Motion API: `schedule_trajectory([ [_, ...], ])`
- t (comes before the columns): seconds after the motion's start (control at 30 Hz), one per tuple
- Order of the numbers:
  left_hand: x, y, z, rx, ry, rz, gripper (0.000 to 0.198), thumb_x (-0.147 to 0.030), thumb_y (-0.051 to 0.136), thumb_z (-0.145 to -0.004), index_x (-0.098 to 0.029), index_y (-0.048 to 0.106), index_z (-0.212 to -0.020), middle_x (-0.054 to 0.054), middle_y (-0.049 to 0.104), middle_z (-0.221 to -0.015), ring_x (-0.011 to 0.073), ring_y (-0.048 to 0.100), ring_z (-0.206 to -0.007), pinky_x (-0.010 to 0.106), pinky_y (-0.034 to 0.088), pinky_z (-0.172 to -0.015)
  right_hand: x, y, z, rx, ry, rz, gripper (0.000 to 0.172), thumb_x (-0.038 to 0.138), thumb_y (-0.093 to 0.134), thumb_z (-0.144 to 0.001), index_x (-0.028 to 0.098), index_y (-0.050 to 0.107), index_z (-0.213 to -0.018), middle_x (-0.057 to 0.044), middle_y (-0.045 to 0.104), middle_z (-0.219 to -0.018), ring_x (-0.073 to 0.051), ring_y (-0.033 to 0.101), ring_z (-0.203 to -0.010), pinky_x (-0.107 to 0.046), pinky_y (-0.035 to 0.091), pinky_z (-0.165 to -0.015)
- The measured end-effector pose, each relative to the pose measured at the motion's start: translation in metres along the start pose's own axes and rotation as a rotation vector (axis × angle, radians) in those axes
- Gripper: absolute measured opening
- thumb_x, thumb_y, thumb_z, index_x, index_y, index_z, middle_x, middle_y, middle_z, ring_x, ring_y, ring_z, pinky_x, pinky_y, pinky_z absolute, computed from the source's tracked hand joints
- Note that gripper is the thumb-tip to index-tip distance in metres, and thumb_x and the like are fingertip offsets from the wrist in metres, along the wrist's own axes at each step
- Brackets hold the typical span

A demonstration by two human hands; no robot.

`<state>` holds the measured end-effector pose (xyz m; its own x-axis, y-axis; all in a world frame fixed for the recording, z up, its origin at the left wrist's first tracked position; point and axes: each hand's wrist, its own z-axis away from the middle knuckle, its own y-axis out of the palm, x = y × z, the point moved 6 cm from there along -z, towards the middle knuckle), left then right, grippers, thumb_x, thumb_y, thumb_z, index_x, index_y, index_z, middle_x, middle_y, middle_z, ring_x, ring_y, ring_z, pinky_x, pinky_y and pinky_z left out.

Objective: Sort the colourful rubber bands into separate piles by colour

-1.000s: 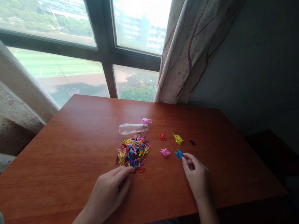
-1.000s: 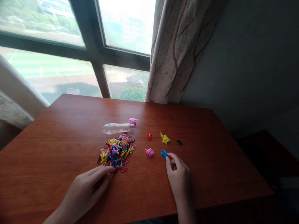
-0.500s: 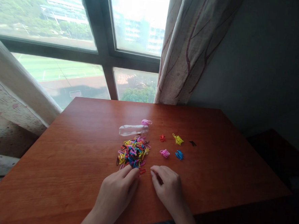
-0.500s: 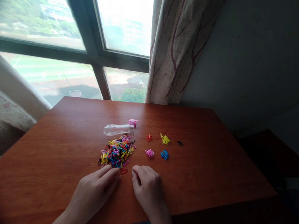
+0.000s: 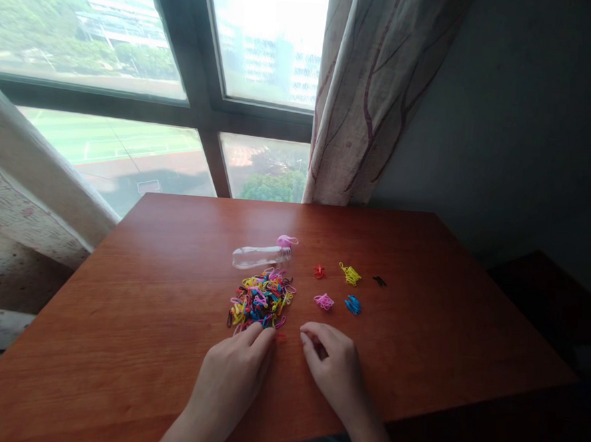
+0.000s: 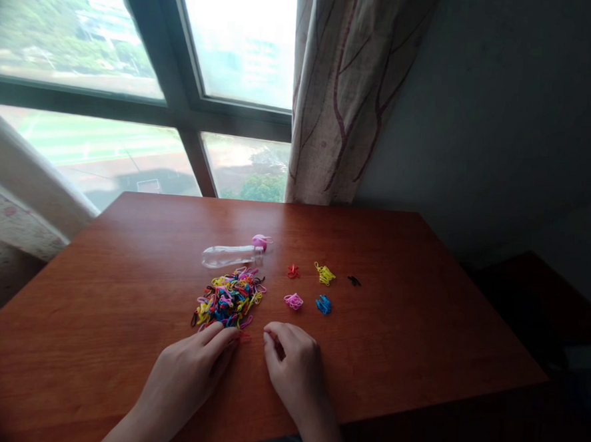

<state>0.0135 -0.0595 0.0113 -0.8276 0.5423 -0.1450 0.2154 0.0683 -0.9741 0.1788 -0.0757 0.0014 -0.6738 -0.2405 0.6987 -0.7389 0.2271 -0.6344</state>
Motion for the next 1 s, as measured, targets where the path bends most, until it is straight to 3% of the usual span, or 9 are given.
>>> schedule_trajectory([
  [0.2, -0.002, -0.004, -0.002, -0.031, -0.017, -0.004, 0.019, -0.03, 0.048, -0.1, -0.024, 0.065, -0.094, 0.0, 0.068, -0.079, 0.0182, 0.066, -0.063, 0.028, 0.036, -0.053, 0.001, -0.001, 0.0, 0.011, 0.014, -0.011, 0.016, 0.019, 0.052, -0.093, 0.021, 0.068, -0.093, -0.003, 0.072, -0.081, -0.017, 0.067, -0.071, -0.026, 0.051, -0.067],
  [0.67, -0.005, 0.003, -0.006, 0.023, -0.019, 0.004, 0.016, -0.024, 0.05, -0.097, -0.024, 0.065, -0.093, 0.0, 0.068, -0.079, 0.0177, 0.066, -0.064, 0.027, 0.038, -0.054, 0.0, 0.0, -0.001, 0.007, 0.007, -0.018, 0.016, 0.019, 0.053, -0.093, 0.022, 0.068, -0.094, -0.003, 0.072, -0.082, -0.017, 0.068, -0.072, -0.026, 0.051, -0.068],
  [0.87, -0.006, -0.011, -0.011, -0.094, -0.004, 0.109, 0.02, -0.021, 0.046, -0.098, -0.024, 0.064, -0.092, -0.001, 0.069, -0.079, 0.0156, 0.065, -0.062, 0.026, 0.039, -0.054, 0.0, 0.0, -0.001, 0.025, 0.02, -0.023, 0.016, 0.02, 0.052, -0.093, 0.022, 0.068, -0.093, -0.003, 0.072, -0.081, -0.017, 0.067, -0.071, -0.026, 0.051, -0.068],
  [1.0, -0.003, -0.025, -0.035, -0.142, -0.016, 0.118, 0.021, -0.026, 0.045, -0.098, -0.024, 0.064, -0.093, 0.0, 0.071, -0.082, 0.0161, 0.066, -0.064, 0.026, 0.037, -0.052, 0.0, 0.0, -0.001, 0.023, 0.021, -0.009, 0.016, 0.019, 0.052, -0.093, 0.022, 0.068, -0.092, -0.002, 0.071, -0.079, -0.017, 0.066, -0.069, -0.025, 0.05, -0.067],
])
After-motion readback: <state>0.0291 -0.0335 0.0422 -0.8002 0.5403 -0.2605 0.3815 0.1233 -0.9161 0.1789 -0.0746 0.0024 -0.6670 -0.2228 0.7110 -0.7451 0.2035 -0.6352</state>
